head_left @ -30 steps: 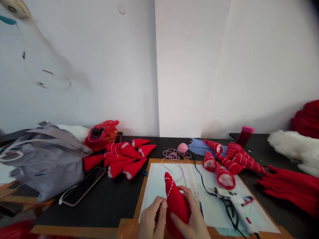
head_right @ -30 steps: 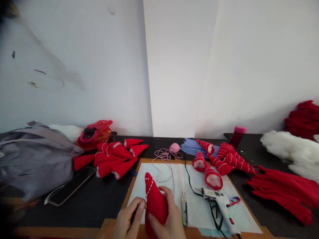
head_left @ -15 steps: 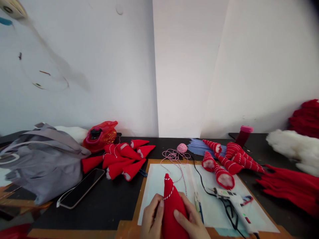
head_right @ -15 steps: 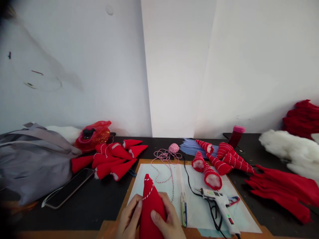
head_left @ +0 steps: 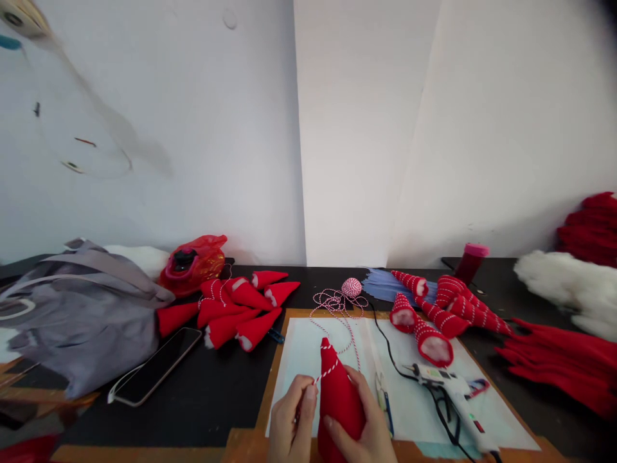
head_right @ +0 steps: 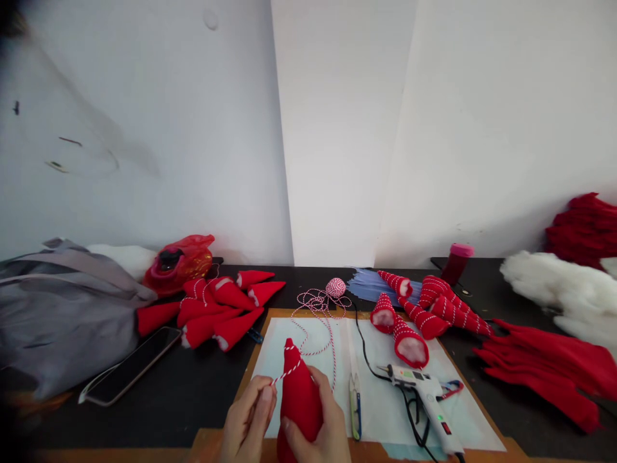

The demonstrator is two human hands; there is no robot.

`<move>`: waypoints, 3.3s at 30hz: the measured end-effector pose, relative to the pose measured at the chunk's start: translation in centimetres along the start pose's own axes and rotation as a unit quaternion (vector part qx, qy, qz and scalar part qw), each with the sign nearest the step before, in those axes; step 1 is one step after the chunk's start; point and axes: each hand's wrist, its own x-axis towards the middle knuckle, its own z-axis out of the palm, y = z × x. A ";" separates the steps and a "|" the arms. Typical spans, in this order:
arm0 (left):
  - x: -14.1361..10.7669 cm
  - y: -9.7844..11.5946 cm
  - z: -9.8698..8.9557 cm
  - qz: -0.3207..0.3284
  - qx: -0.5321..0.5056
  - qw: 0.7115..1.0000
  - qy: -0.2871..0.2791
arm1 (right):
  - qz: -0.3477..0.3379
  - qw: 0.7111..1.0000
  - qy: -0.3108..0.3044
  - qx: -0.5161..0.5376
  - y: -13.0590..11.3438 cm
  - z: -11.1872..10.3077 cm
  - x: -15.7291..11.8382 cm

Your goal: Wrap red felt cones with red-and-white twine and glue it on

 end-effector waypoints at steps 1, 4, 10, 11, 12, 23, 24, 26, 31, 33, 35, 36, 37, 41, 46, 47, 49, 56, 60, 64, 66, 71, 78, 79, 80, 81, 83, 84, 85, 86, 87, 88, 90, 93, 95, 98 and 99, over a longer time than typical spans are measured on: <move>0.0 0.1 0.0 -0.006 -0.001 1.000 -0.007 | 0.009 1.000 -0.001 0.026 -0.2 0.0 0.0; 0.0 0.2 0.3 -0.025 -0.013 0.999 -0.024 | 0.079 0.980 -0.052 0.176 -0.8 -0.1 -0.2; -0.2 0.2 0.9 -0.032 -0.037 0.999 -0.013 | 0.132 0.953 -0.087 0.258 -1.4 -0.6 0.2; -0.2 0.1 1.0 -0.029 -0.035 0.999 -0.011 | 0.121 0.966 -0.065 0.218 -1.3 -0.7 0.2; -0.1 0.0 1.0 -0.026 -0.031 0.999 -0.010 | 0.115 0.976 -0.045 0.178 -1.2 -0.7 0.2; 0.4 -0.1 0.7 0.007 0.000 0.998 -0.063 | 0.120 0.966 -0.043 0.225 -0.5 0.0 0.0; 0.4 -0.1 0.7 0.005 0.000 0.998 -0.063 | 0.132 0.954 -0.050 0.266 -0.7 -0.1 0.0; 0.4 -0.3 0.7 -0.006 -0.003 0.998 -0.065 | 0.165 0.917 -0.062 0.356 -0.8 -0.3 0.0; 0.2 -0.7 1.1 -0.021 -0.016 0.998 -0.050 | 0.267 0.858 -0.046 0.437 -0.5 -0.9 0.2; 0.1 -0.8 1.3 -0.024 -0.017 0.999 -0.043 | 0.286 0.870 -0.033 0.401 -0.4 -0.9 0.4; 0.0 -0.9 1.5 -0.030 -0.015 0.999 -0.041 | 0.272 0.895 -0.018 0.352 -0.4 -0.9 0.6; 0.0 -0.9 1.6 -0.031 -0.014 0.998 -0.044 | 0.256 0.910 -0.005 0.326 -0.4 -0.8 0.5; -0.1 -0.9 1.7 -0.030 -0.014 0.998 -0.049 | 0.243 0.923 0.010 0.300 -0.4 -0.6 0.4; -0.4 -1.0 2.2 -0.017 -0.023 0.997 -0.066 | 0.202 0.942 0.027 0.265 -0.1 -0.1 -0.3; -0.5 -1.4 2.3 -0.026 -0.047 0.996 -0.068 | 0.191 0.924 0.012 0.332 -0.4 -0.3 -0.4; -0.6 -1.5 2.3 -0.032 -0.051 0.996 -0.072 | 0.207 0.908 0.008 0.363 -0.6 -0.4 -0.3; -0.6 -1.9 2.3 -0.042 -0.056 0.995 -0.075 | 0.234 0.871 -0.013 0.431 -1.1 -0.5 -0.1; -0.6 -2.0 2.2 -0.055 -0.064 0.995 -0.056 | 0.269 0.835 -0.015 0.480 -1.9 -0.4 0.0; -0.4 -1.8 2.2 -0.071 -0.089 0.992 -0.054 | 0.274 0.839 0.005 0.470 -1.5 -0.6 0.0; -0.5 -1.7 2.5 -0.103 -0.120 0.987 -0.038 | 0.255 0.818 -0.004 0.515 -1.0 -0.5 0.2; -0.5 -1.6 2.6 -0.109 -0.125 0.985 -0.039 | 0.253 0.813 -0.003 0.524 -0.9 -0.4 0.4; -0.6 -1.4 2.5 -0.109 -0.107 0.988 -0.011 | 0.209 0.912 0.043 0.349 -1.1 -0.4 0.4; -0.7 -1.5 2.6 -0.076 -0.072 0.994 -0.017 | 0.165 0.948 0.014 0.272 -1.4 -0.7 -0.3; -0.7 -1.5 2.6 -0.078 -0.068 0.995 -0.016 | 0.192 0.934 0.016 0.300 -1.4 -0.8 -0.3; -0.8 -1.5 2.6 -0.081 -0.063 0.995 -0.015 | 0.215 0.916 0.010 0.339 -1.3 -1.0 -0.2; -0.8 -1.5 2.5 -0.084 -0.059 0.995 -0.016 | 0.229 0.895 -0.004 0.383 -1.3 -1.0 -0.1; -0.9 -1.5 2.4 -0.091 -0.057 0.994 -0.023 | 0.232 0.858 -0.037 0.457 -1.2 -1.1 0.2; -0.9 -1.6 2.4 -0.094 -0.061 0.993 -0.028 | 0.227 0.850 -0.043 0.473 -1.1 -1.0 0.2; -0.9 -1.6 2.3 -0.098 -0.068 0.992 -0.032 | 0.219 0.853 -0.040 0.472 -1.1 -0.9 0.3; -1.0 -1.7 2.3 -0.102 -0.075 0.991 -0.036 | 0.211 0.866 -0.025 0.454 -1.0 -0.8 0.3; -1.0 -1.8 2.3 -0.106 -0.081 0.990 -0.039 | 0.201 0.884 -0.002 0.422 -0.9 -0.6 0.3; -1.0 -1.9 2.4 -0.109 -0.085 0.990 -0.041 | 0.189 0.905 0.027 0.381 -0.7 -0.5 0.2; -1.0 -2.0 2.4 -0.108 -0.083 0.990 -0.038 | 0.158 0.940 0.084 0.289 -0.4 -0.2 0.0; -1.0 -2.2 2.7 -0.096 -0.072 0.992 -0.028 | 0.127 0.964 0.112 0.204 -0.1 0.2 -0.4; -1.1 -2.3 2.8 -0.089 -0.072 0.993 -0.027 | 0.106 0.970 0.098 0.195 -0.1 0.3 -0.5; -1.1 -2.4 2.8 -0.080 -0.082 0.993 -0.033 | 0.095 0.971 0.080 0.205 -0.4 -0.1 -0.5; -1.1 -2.4 2.8 -0.081 -0.082 0.993 -0.035 | 0.114 0.965 0.074 0.223 -0.5 -0.3 -0.4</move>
